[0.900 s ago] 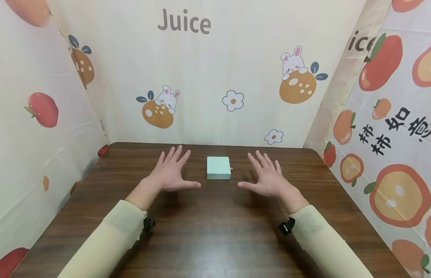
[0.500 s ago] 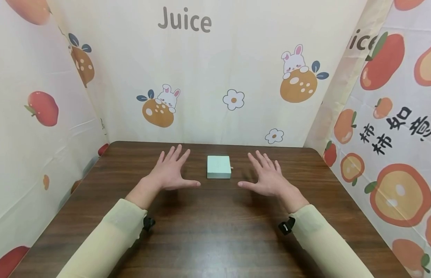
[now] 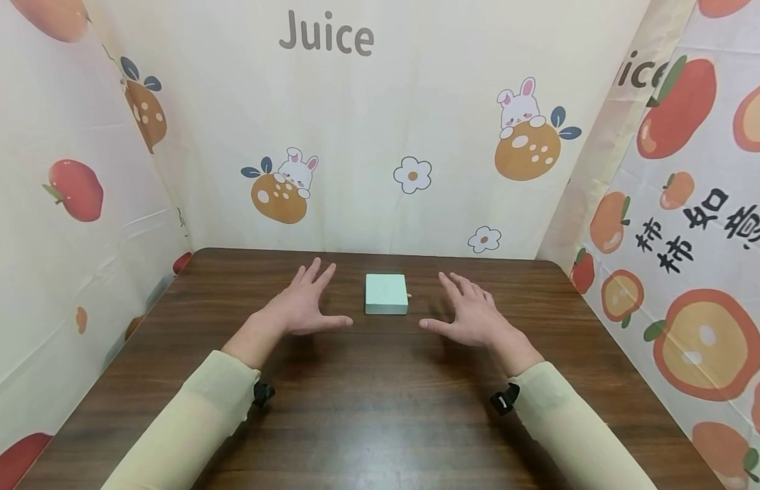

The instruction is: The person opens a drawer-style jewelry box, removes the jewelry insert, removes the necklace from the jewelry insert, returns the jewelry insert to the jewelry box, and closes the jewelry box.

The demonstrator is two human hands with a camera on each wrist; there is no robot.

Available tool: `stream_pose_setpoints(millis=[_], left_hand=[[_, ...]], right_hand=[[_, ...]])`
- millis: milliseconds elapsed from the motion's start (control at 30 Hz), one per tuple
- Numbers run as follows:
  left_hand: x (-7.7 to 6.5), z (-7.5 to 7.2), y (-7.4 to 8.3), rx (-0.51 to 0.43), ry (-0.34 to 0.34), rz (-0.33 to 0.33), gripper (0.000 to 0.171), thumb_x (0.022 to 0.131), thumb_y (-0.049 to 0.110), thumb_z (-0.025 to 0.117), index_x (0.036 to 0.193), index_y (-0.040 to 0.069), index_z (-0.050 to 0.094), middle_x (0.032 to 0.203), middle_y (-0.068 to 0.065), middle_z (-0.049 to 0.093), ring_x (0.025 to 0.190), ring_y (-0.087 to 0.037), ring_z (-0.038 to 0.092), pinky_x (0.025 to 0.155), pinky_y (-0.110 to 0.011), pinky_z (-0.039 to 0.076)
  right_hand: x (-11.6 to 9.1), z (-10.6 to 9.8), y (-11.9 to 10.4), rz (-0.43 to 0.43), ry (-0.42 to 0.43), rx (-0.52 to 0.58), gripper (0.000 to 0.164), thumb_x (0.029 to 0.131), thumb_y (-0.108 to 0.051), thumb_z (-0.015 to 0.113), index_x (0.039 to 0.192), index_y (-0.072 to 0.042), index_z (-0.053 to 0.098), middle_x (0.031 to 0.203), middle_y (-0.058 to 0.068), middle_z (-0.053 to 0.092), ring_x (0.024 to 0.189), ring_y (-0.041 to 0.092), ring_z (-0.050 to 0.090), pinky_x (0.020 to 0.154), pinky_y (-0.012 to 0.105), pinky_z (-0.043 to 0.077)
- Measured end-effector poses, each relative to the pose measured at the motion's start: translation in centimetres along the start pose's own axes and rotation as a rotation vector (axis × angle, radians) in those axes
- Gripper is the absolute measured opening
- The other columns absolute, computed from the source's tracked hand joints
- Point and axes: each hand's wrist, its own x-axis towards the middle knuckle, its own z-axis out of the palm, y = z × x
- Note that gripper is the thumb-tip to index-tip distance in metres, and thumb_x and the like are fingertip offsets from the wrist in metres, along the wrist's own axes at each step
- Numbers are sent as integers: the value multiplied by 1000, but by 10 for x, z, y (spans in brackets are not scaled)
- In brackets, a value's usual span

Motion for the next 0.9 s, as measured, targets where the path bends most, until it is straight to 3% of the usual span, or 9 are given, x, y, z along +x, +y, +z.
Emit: stream_pose_setpoints(millis=[233, 500, 900], left_hand=[[7, 8, -3, -88, -53, 30, 106, 103, 56, 73, 178, 12, 12, 184, -25, 12, 167, -47, 27, 129, -67, 37], [18, 21, -2, -79, -74, 57, 89, 110, 44, 67, 177, 10, 18, 183, -24, 18, 169, -43, 24, 133, -63, 32], [46, 43, 20, -66, -69, 105, 79, 112, 38, 65, 176, 11, 27, 183, -21, 18, 168, -39, 29, 133, -56, 36]], right_hand=[[3, 7, 4, 0, 8, 8, 105, 101, -73, 61, 177, -12, 22, 176, 22, 35, 161, 52, 34, 129, 77, 23], [8, 16, 7, -2, -37, 41, 92, 107, -60, 62, 175, -9, 27, 174, 25, 38, 159, 52, 36, 128, 79, 23], [22, 22, -4, -14, -68, 63, 83, 108, -54, 62, 171, -7, 36, 171, 24, 43, 160, 49, 37, 128, 81, 24]])
